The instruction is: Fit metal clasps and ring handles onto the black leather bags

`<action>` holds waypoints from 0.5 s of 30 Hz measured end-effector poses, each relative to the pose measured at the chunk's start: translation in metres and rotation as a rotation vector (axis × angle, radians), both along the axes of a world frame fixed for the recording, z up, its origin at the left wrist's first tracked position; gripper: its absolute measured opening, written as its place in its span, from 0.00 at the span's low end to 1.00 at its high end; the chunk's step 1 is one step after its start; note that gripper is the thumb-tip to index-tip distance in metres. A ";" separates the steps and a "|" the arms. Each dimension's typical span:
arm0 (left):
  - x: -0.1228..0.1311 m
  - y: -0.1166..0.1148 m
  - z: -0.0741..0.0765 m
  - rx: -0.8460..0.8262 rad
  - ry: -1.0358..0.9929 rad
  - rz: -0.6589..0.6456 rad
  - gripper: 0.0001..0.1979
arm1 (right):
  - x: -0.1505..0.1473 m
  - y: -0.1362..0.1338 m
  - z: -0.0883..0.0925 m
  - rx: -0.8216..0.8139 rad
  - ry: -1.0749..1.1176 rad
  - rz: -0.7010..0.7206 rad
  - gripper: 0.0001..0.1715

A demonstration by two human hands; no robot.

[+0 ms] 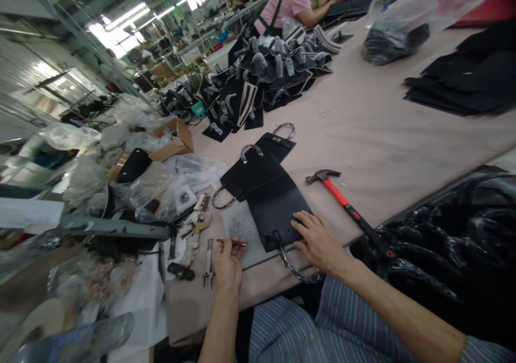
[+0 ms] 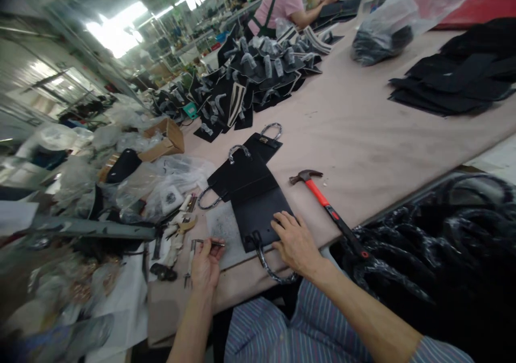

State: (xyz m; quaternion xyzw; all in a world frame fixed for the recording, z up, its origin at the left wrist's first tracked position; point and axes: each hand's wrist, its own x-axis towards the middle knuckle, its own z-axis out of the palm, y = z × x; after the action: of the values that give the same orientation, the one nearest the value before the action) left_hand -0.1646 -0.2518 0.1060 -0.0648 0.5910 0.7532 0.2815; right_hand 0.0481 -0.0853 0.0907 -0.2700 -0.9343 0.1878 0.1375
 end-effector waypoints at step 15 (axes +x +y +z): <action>-0.054 -0.078 -0.006 -0.541 0.400 -0.032 0.17 | 0.002 0.012 -0.050 0.256 0.146 0.108 0.29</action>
State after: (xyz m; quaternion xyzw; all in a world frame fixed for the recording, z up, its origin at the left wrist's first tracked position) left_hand -0.2188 -0.3302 0.1002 0.0212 0.8141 0.5622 0.1440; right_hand 0.0505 -0.0731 0.0407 -0.1854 -0.9512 0.0937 0.2282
